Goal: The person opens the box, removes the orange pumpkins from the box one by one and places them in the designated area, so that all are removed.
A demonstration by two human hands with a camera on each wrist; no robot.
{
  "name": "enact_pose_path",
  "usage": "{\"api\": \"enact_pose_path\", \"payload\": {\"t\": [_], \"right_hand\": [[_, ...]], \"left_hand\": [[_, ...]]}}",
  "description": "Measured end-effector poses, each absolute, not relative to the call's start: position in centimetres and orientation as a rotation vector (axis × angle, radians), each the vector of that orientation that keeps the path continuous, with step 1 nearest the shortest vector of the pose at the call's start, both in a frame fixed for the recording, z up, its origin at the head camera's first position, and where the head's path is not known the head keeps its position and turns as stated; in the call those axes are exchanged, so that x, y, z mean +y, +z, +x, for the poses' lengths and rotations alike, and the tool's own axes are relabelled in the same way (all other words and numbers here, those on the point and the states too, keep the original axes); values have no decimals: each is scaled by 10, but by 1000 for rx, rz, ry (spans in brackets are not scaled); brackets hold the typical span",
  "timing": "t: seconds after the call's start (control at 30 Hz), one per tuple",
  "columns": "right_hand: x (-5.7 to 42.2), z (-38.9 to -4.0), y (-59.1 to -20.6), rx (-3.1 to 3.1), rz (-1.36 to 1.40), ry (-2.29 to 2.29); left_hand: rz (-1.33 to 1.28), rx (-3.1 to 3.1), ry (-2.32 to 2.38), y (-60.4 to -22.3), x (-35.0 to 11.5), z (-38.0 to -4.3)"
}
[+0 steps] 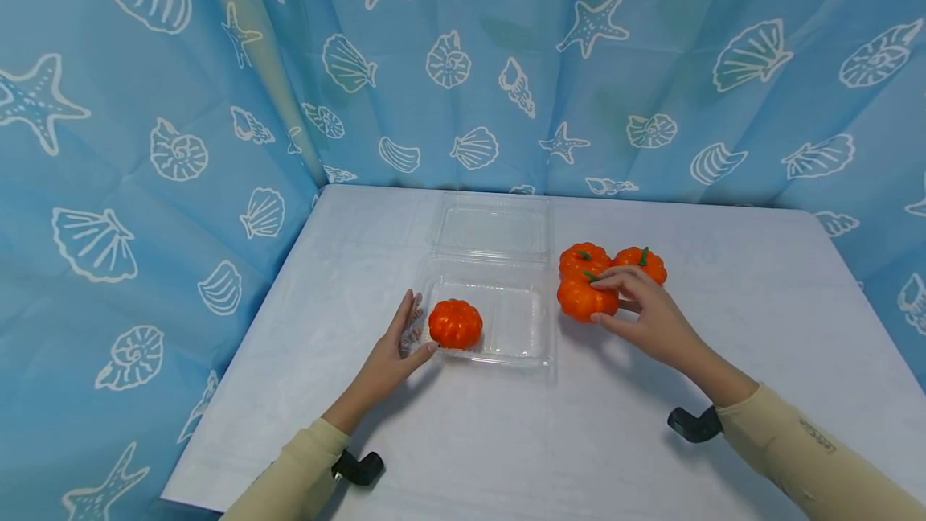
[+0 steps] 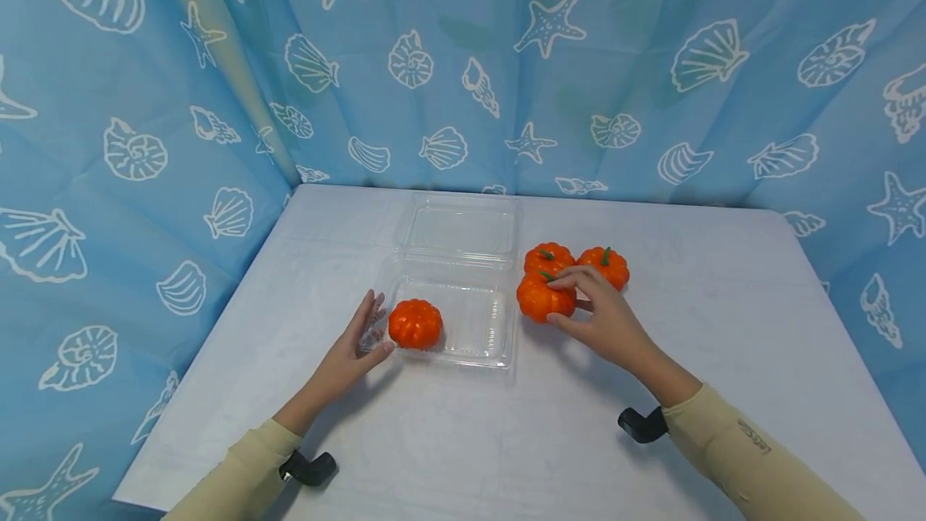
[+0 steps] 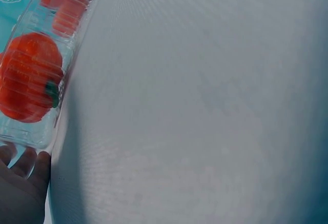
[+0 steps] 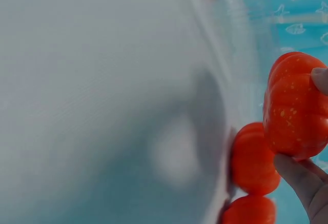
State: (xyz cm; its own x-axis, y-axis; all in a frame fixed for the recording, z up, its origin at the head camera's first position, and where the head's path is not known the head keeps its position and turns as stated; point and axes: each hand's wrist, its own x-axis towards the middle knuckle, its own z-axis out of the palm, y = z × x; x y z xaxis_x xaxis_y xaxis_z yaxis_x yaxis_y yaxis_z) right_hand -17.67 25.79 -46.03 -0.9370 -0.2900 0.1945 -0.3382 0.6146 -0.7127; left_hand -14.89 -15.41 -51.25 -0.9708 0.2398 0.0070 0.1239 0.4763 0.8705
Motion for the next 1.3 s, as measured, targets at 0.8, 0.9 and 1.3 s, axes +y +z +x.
{"api": "enact_pose_path", "payload": {"t": [0.8, 0.9, 1.3], "right_hand": [[267, -191, -498, -2803, 478, 1219], [267, -190, -498, -2817, 475, 1201], [270, -182, -501, -2816, 510, 1084]], "left_hand": [[335, 2579, 1541, -514, -156, -149], [345, 2578, 1544, -515, -156, -150], [332, 2585, 1538, -516, -156, -150]]}}
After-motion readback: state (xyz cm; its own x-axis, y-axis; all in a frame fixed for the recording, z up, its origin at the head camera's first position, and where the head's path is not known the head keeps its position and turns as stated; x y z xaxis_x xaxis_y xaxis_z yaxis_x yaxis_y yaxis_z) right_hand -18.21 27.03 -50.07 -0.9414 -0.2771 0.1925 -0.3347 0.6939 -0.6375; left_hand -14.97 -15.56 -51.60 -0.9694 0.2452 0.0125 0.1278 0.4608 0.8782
